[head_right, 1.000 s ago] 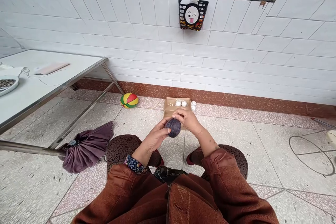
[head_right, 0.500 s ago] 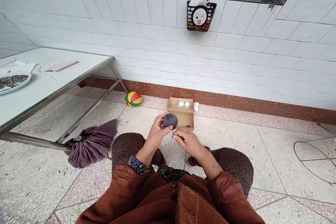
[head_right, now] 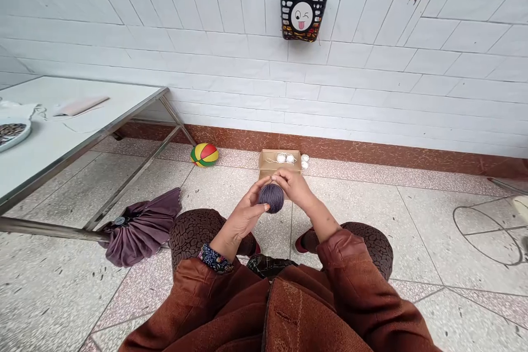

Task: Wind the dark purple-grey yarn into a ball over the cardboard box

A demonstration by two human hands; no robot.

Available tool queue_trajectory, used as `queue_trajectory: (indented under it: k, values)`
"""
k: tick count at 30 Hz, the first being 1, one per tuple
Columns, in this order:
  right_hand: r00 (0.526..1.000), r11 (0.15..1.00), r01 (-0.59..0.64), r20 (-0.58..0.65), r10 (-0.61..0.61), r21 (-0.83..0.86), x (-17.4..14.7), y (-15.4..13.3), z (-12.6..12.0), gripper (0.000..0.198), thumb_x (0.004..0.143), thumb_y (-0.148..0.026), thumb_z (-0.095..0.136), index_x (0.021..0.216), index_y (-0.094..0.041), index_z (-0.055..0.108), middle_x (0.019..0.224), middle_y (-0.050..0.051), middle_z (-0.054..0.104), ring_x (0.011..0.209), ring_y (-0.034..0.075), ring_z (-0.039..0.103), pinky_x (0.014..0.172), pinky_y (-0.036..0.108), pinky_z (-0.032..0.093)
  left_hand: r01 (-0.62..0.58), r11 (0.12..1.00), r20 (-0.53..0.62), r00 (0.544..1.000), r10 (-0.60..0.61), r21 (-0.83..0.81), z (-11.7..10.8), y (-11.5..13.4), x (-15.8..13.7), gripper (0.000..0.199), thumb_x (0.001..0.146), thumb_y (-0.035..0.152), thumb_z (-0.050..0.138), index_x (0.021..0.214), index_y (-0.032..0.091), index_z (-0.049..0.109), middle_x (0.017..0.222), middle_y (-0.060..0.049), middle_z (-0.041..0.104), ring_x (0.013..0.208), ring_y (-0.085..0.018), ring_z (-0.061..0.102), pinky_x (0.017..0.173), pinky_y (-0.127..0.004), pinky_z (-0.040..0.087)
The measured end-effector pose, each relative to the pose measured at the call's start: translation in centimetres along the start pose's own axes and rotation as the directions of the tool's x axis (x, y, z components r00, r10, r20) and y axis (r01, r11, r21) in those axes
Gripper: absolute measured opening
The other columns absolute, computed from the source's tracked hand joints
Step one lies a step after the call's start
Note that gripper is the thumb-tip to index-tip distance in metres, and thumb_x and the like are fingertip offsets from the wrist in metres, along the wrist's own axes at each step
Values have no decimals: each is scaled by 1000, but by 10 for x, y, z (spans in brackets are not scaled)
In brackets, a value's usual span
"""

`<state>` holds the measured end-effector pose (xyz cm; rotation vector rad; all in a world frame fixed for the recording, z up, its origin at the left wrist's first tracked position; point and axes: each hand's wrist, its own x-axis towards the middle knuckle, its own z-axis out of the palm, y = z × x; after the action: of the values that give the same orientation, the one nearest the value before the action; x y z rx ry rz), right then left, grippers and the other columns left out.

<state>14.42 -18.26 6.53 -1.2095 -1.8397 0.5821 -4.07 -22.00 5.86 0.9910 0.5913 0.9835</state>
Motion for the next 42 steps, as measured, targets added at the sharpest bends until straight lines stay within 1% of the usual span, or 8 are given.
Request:
queue_trajectory:
  k: [7,15,19,23,29,32,35,42]
  values:
    - [995,996,-83,57,84,-16,-59,3,37,15,95,-22,50,95,-21,65,86,6,71,80,21,65,74,31,50,-46,999,-131,990,49,25,-4,7,3,63,66,23,84,125,22,64,125,-8,64,116,-24,57,106,-40,40]
    - [980,996,87,183,-82,-21,-62,-39,18,23,102,-33,50,87,-21,62,80,3,64,75,17,61,72,28,47,-76,962,-303,940,156,262,-17,-1,8,59,65,22,81,122,23,65,128,-9,55,109,-22,59,96,-36,48]
    - [983,992,122,135,-123,14,-35,-53,-4,24,102,-37,53,89,-22,66,82,3,66,76,17,61,71,28,48,-13,965,-235,969,76,260,-17,-5,4,64,67,24,81,127,24,60,126,-9,59,105,-21,60,94,-36,48]
    - [982,987,158,108,-156,-15,-1,-41,-17,26,100,-39,55,87,-21,68,82,4,66,79,18,61,75,30,47,43,978,-111,994,-20,204,-13,-6,0,72,69,24,80,135,26,54,125,-7,60,105,-21,60,94,-37,47]
    - [991,989,-102,98,91,108,-6,-4,4,26,99,-36,50,82,-20,63,75,0,64,71,16,59,70,28,46,-19,994,25,999,21,-104,-4,5,-4,68,68,21,79,132,26,59,134,-7,59,121,-24,55,102,-35,42]
    - [981,982,-175,99,167,75,-33,4,25,24,99,-32,48,83,-20,61,71,-1,61,67,16,58,67,27,45,-31,973,-74,997,15,-230,-7,8,0,56,68,24,78,122,21,64,124,-8,64,113,-22,59,100,-36,43]
    - [973,985,-171,160,163,35,-57,1,39,23,102,-32,44,93,-21,62,71,-1,61,65,16,58,68,27,45,-63,977,-211,977,19,-205,-15,5,6,47,67,24,79,112,18,66,112,-7,67,103,-19,61,98,-35,43]
    - [923,997,68,382,-55,-21,-67,-35,32,22,103,-33,49,91,-21,63,87,3,67,80,17,62,76,29,47,-91,995,-433,899,68,-33,-27,-7,11,47,62,20,79,107,17,64,102,-2,67,92,-16,59,93,-31,43]
